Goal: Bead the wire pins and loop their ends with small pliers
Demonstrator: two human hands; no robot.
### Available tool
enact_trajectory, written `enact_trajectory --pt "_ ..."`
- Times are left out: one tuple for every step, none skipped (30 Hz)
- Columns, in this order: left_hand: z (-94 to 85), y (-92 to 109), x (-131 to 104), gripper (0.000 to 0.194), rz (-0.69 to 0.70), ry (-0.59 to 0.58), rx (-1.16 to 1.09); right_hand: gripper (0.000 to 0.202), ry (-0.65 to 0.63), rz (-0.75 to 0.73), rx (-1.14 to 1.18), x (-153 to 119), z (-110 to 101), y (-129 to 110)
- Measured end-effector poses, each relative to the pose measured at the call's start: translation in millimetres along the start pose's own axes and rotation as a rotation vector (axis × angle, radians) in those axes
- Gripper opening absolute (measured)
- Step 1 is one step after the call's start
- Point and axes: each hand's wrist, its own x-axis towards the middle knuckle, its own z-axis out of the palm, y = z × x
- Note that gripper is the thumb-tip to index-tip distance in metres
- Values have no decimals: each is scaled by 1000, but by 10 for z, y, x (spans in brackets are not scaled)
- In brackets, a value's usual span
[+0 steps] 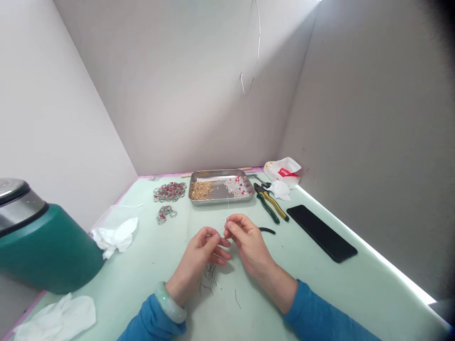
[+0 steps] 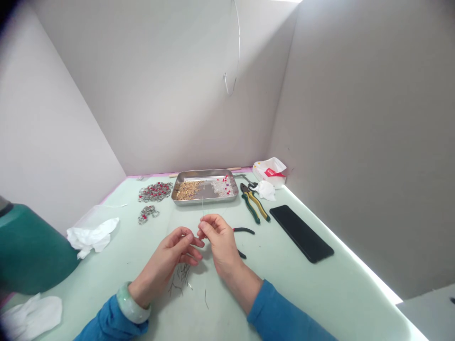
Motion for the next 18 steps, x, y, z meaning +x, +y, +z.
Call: enact_trajectory --pt "2 -1 0 19 -4 -15 -3 14 -2 -3 0 -4 3 -4" --pt "1 -3 0 19 -3 -27 -11 14 -6 -6 -2 -8 7 -10" --pt "-1 -5 2 19 5 -29 -21 13 -11 -10 -10 -13 12 -18" --pt "-5 -5 5 19 14 -22 -31 12 -16 -16 -21 -19 18 -28" --pt "-11 -3 9 18 24 -6 -38 11 -23 -24 -39 -24 25 -39" --pt "-17 3 13 18 33 17 -43 10 -32 -34 -60 -29 31 -50" --pt "-23 11 17 18 38 44 -47 9 -42 -46 -86 -32 36 -59" --pt "-29 21 19 18 42 69 -51 9 -49 -60 -114 -34 38 -68" --pt "-34 33 21 19 43 90 -55 9 -55 -74 -141 -35 38 -74" --pt "-39 45 23 19 45 106 -60 9 -61 -84 -166 -34 35 -77" --pt "-43 55 23 20 46 118 -64 9 -67 -94 -190 -34 30 -79" --pt "-46 62 24 20 48 122 -66 9 -72 -105 -214 -33 23 -78" --pt "-48 66 25 21 50 123 -62 8 -77 -120 -242 -34 15 -76" --pt "-50 66 28 21 51 125 -53 7 -82 -140 -275 -38 7 -72" --pt "-50 62 31 21 51 128 -41 6 -86 -165 -314 -43 0 -67" --pt "-50 57 35 22 55 133 -29 4 -89 -196 -358 -51 -6 -61" --pt "-49 49 40 23 62 140 -17 3 -91 -229 -403 -60 -10 -57" --pt "-48 41 45 24 72 147 -6 2 -94 -259 -442 -69 -13 -53"
